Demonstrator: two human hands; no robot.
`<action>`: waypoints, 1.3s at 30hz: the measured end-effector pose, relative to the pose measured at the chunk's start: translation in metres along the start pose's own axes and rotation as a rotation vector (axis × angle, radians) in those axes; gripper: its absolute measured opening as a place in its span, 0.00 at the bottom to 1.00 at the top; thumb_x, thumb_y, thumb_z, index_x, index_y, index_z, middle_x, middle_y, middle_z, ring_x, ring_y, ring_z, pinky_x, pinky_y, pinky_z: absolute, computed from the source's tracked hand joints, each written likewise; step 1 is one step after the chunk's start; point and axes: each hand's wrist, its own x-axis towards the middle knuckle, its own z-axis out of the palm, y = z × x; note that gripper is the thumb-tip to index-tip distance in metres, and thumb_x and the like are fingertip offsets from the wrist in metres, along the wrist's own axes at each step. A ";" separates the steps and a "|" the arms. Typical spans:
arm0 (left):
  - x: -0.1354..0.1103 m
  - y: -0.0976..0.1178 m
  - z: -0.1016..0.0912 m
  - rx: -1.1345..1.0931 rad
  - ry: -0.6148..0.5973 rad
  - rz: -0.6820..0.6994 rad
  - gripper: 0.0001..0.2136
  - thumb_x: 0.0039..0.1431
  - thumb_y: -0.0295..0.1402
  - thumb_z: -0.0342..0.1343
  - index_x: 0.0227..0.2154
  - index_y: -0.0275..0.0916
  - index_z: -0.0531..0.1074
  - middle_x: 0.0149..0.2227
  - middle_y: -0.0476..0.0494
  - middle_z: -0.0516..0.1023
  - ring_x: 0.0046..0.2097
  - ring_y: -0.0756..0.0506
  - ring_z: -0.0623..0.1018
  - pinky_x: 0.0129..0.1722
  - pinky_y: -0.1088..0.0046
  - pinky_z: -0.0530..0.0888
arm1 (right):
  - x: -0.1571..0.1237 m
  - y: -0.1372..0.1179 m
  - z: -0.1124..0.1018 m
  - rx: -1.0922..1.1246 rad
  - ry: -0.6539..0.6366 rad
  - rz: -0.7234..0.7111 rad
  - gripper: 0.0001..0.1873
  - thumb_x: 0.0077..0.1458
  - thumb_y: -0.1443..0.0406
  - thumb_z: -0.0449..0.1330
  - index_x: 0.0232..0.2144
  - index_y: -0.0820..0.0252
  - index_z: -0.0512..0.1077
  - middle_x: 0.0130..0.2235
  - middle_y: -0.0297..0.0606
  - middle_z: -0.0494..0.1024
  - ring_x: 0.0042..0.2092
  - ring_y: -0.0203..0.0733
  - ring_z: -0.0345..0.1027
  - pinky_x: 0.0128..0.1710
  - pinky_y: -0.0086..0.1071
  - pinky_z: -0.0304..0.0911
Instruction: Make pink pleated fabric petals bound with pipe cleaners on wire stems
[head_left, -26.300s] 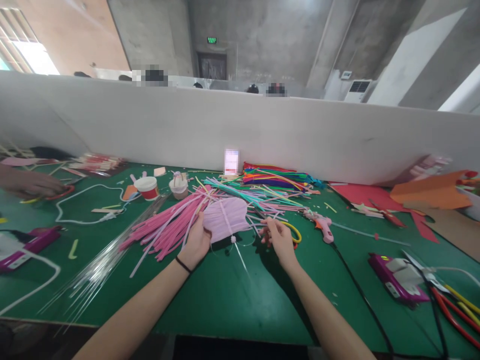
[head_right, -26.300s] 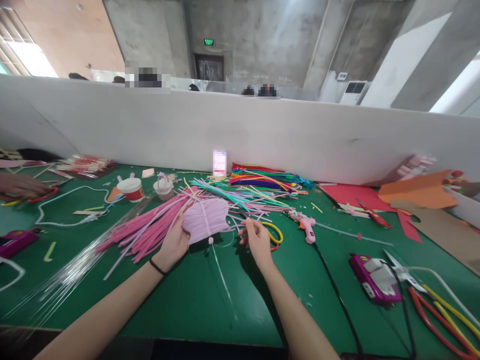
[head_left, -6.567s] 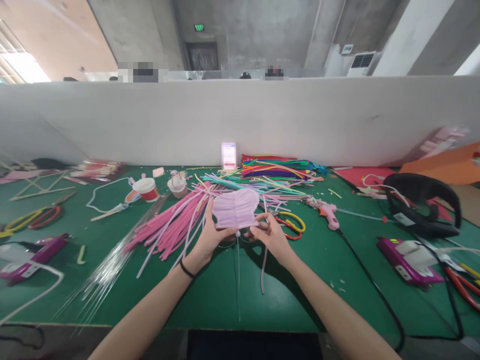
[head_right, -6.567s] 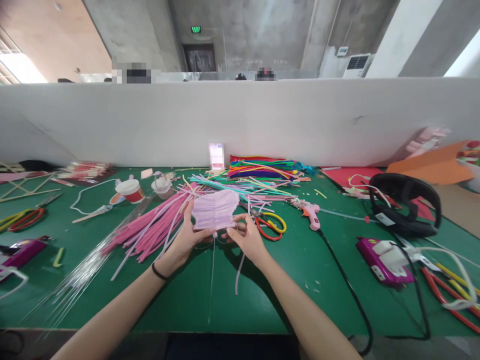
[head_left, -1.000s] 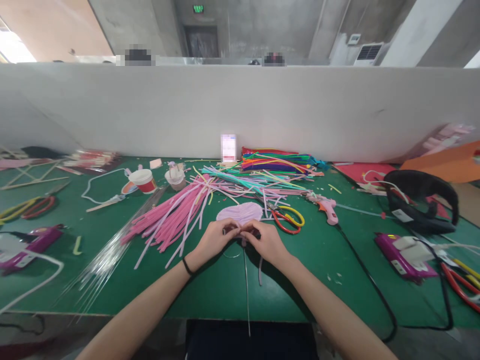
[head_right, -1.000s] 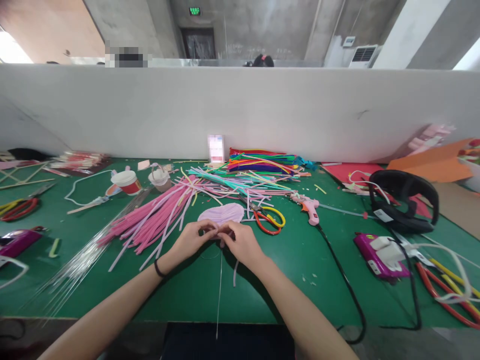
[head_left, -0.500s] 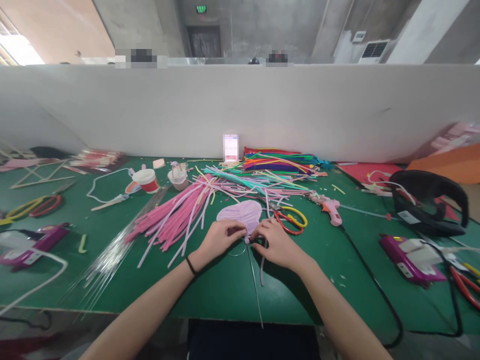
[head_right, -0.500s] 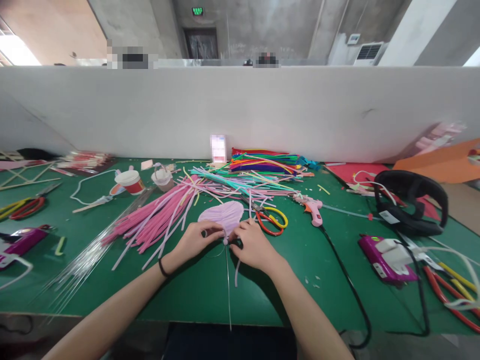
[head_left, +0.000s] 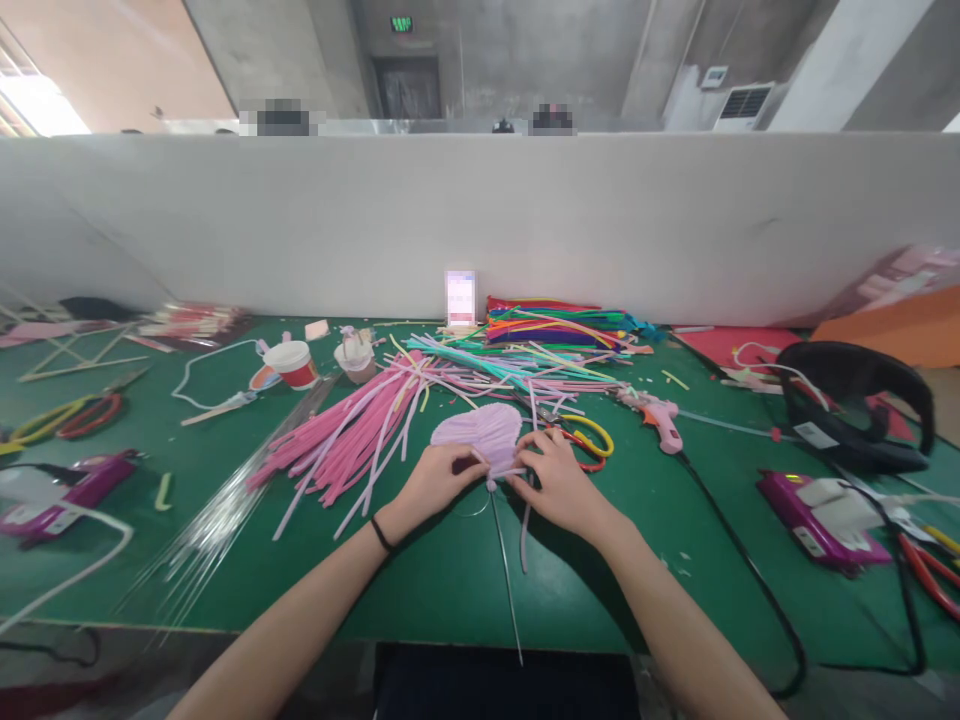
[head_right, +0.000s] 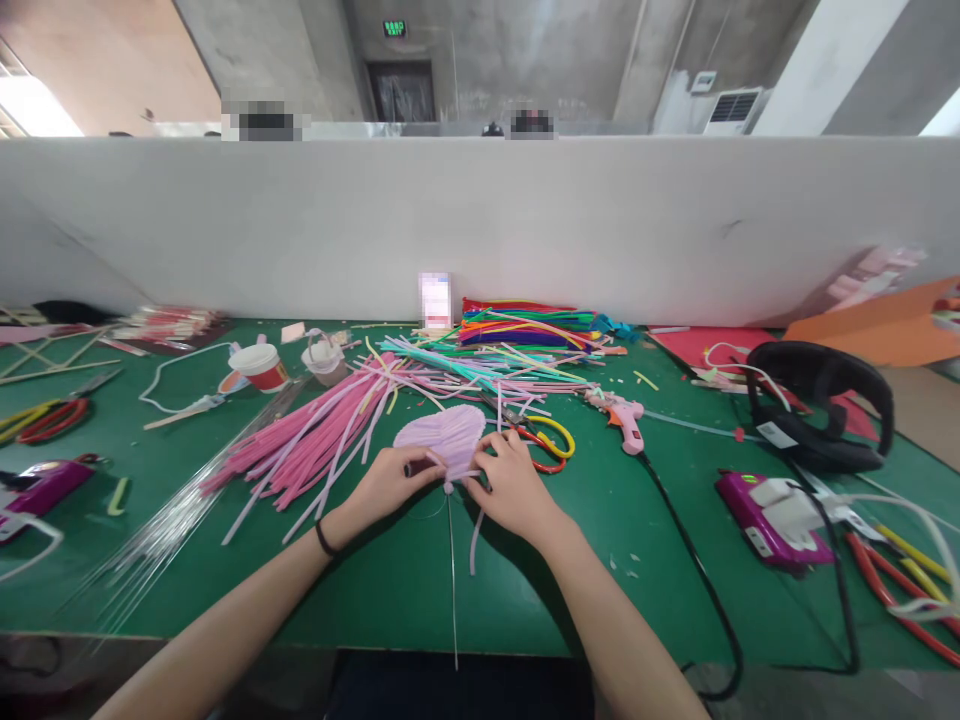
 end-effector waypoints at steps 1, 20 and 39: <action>0.000 -0.002 -0.001 -0.005 0.006 -0.028 0.09 0.57 0.37 0.54 0.30 0.39 0.78 0.32 0.48 0.81 0.34 0.46 0.77 0.35 0.73 0.69 | 0.001 -0.001 0.000 0.022 0.015 -0.005 0.06 0.55 0.61 0.60 0.32 0.57 0.73 0.42 0.42 0.71 0.46 0.49 0.58 0.50 0.46 0.57; -0.002 -0.003 0.007 -0.074 0.194 0.020 0.07 0.60 0.35 0.53 0.32 0.39 0.73 0.31 0.47 0.78 0.33 0.47 0.77 0.35 0.73 0.72 | 0.012 -0.018 0.020 0.262 0.087 0.100 0.08 0.61 0.63 0.53 0.35 0.57 0.71 0.33 0.35 0.78 0.35 0.39 0.71 0.37 0.30 0.61; 0.001 -0.004 0.010 0.001 0.243 0.045 0.07 0.59 0.34 0.54 0.32 0.39 0.76 0.32 0.48 0.80 0.31 0.49 0.76 0.32 0.77 0.70 | 0.015 -0.017 0.032 0.357 0.062 0.165 0.02 0.57 0.67 0.58 0.35 0.58 0.71 0.34 0.36 0.78 0.36 0.40 0.70 0.38 0.31 0.60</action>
